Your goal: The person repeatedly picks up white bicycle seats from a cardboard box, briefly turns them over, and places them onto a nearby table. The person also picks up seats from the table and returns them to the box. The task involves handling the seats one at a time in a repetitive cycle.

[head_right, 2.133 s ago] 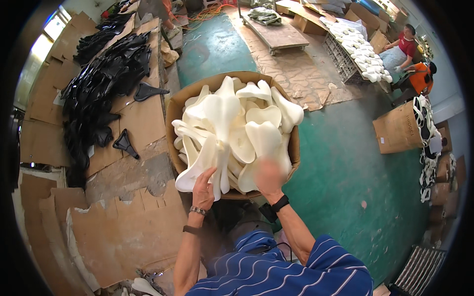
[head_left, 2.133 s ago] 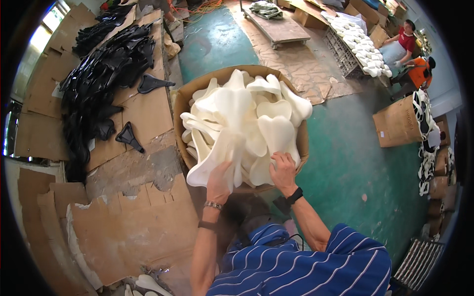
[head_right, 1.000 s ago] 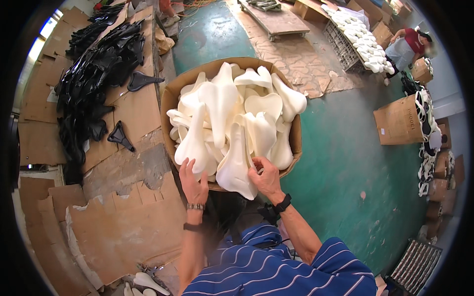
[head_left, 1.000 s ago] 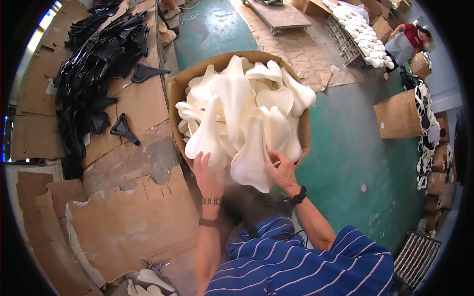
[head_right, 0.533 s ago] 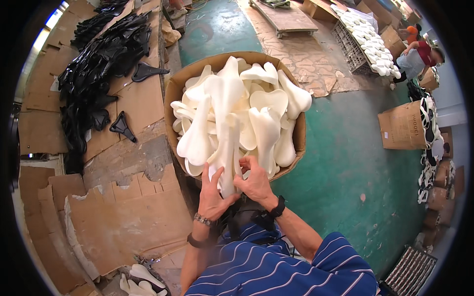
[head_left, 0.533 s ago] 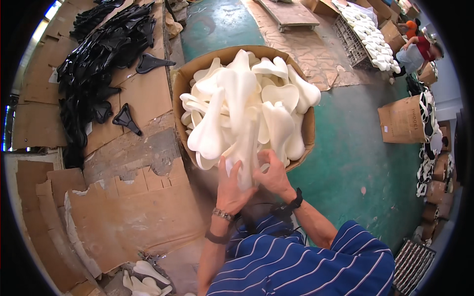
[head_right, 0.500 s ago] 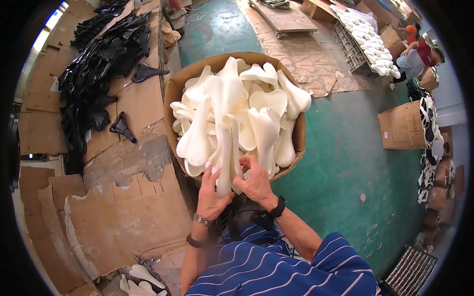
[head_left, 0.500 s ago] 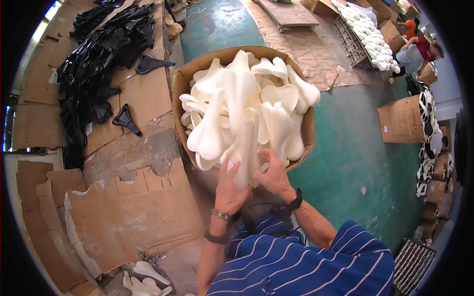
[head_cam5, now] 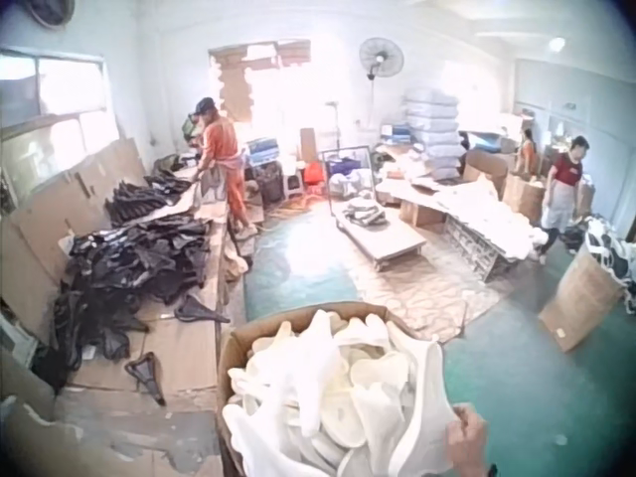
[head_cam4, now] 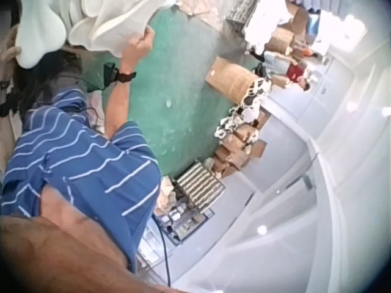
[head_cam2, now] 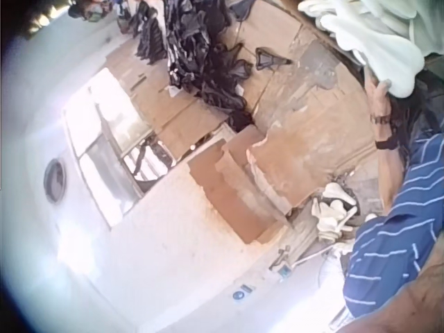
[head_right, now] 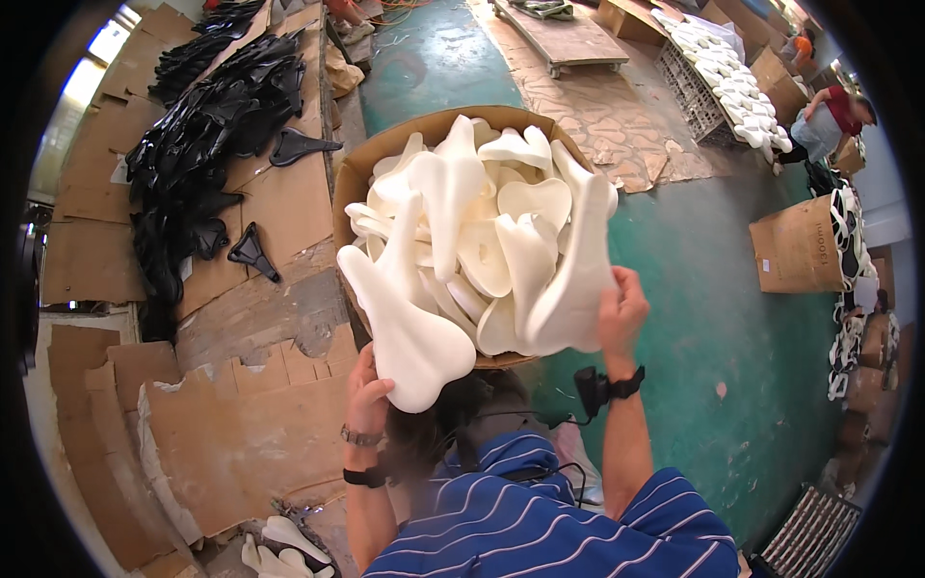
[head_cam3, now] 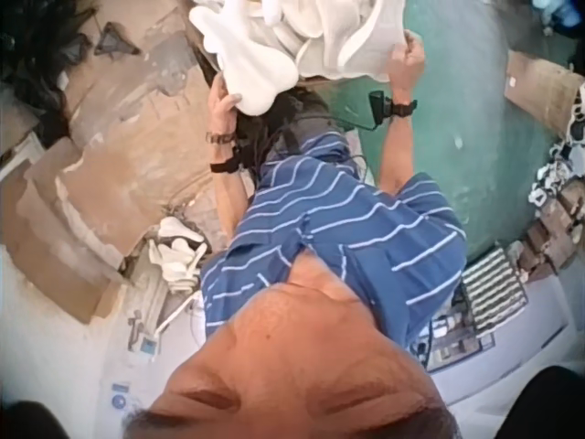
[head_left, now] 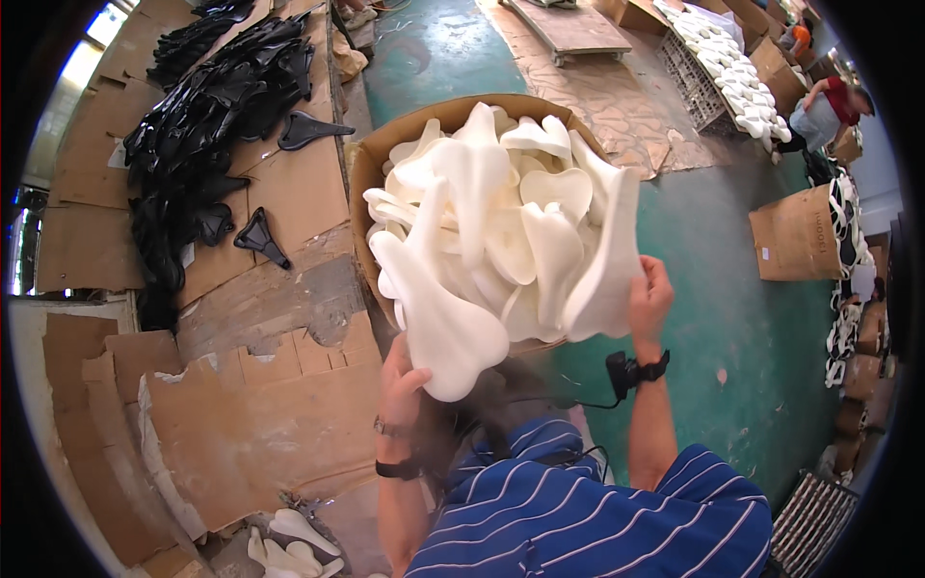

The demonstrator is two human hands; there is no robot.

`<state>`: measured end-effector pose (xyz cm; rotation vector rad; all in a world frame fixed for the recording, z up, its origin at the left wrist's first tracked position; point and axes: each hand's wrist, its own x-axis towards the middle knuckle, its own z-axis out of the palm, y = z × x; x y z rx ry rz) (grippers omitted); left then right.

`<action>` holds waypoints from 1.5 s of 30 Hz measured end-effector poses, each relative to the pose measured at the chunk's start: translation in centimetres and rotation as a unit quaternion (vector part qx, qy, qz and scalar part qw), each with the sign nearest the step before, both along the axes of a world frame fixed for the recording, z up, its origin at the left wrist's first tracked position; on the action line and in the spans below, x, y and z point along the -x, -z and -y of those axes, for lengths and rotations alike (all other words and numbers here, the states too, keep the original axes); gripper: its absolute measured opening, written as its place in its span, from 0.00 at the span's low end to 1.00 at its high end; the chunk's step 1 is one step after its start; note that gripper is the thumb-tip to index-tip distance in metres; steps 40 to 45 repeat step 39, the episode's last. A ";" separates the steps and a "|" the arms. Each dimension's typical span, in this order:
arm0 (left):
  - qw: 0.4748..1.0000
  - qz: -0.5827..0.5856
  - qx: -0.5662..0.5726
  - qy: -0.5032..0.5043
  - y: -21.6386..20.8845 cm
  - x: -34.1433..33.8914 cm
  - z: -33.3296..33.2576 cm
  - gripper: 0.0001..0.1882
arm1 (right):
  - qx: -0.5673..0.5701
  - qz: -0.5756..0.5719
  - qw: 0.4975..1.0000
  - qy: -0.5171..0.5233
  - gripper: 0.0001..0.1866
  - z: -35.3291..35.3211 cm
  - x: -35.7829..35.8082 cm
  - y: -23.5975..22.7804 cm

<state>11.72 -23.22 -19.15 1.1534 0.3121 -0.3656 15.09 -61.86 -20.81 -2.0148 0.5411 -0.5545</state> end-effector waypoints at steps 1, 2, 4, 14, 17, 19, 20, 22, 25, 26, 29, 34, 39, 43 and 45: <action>1.000 0.010 -0.001 -0.004 0.6 -0.1 -0.3 0.41 | -0.009 -0.007 1.000 0.019 0.16 1.9 -0.7 2.1; 1.000 0.022 0.000 -0.005 1.4 -0.3 -0.4 0.41 | -0.016 -0.012 0.999 0.040 0.17 3.8 -1.6 4.4; 0.999 0.041 0.012 -0.004 2.2 -1.4 -0.8 0.42 | 0.016 -0.068 0.997 0.036 0.19 5.6 -3.1 9.1; 0.986 0.014 0.148 -0.073 5.6 -21.8 -3.2 0.37 | 0.222 0.018 0.974 -0.039 0.17 -1.9 -2.1 3.6; 0.976 -0.134 -0.167 -0.024 12.5 -25.4 -4.1 0.28 | 0.194 0.094 0.945 -0.246 0.16 -10.4 -2.7 1.8; 0.941 -0.132 -0.312 0.002 13.7 -25.6 -2.4 0.25 | 0.269 0.064 0.929 -0.246 0.12 -11.7 -4.0 4.5; 0.927 -0.062 -0.369 -0.001 14.3 -24.9 -2.3 0.26 | 0.338 0.025 0.911 -0.233 0.11 -11.6 -5.0 7.1; 0.873 0.070 -0.482 -0.030 16.0 -22.1 -5.6 0.27 | 0.387 -0.009 0.893 -0.229 0.09 -13.1 -6.3 9.0; 0.911 0.089 -0.402 -0.020 13.2 -15.0 -2.9 0.24 | 0.325 0.005 0.924 -0.200 0.07 -11.2 -6.7 8.8; 0.931 0.083 -0.353 -0.042 12.4 -12.6 -2.4 0.23 | 0.287 -0.005 0.939 -0.190 0.08 -10.5 -7.0 7.0; 0.958 0.001 -0.281 -0.060 9.8 -4.8 -2.8 0.20 | 0.161 -0.032 0.972 -0.169 0.15 -8.9 -7.3 2.3; 0.995 -0.068 -0.048 -0.061 3.7 0.7 2.1 0.27 | -0.009 -0.128 0.964 -0.231 0.18 -8.1 -4.7 -3.3; 0.970 -0.146 0.177 -0.078 1.9 0.5 6.0 0.40 | 0.084 0.057 0.903 -0.417 0.13 -15.9 1.7 -9.4; 0.970 -0.146 0.177 -0.078 1.9 0.5 6.0 0.40 | 0.084 0.057 0.903 -0.417 0.13 -15.9 1.7 -9.4; 0.970 -0.146 0.177 -0.078 1.9 0.5 6.0 0.40 | 0.084 0.057 0.903 -0.417 0.13 -15.9 1.7 -9.4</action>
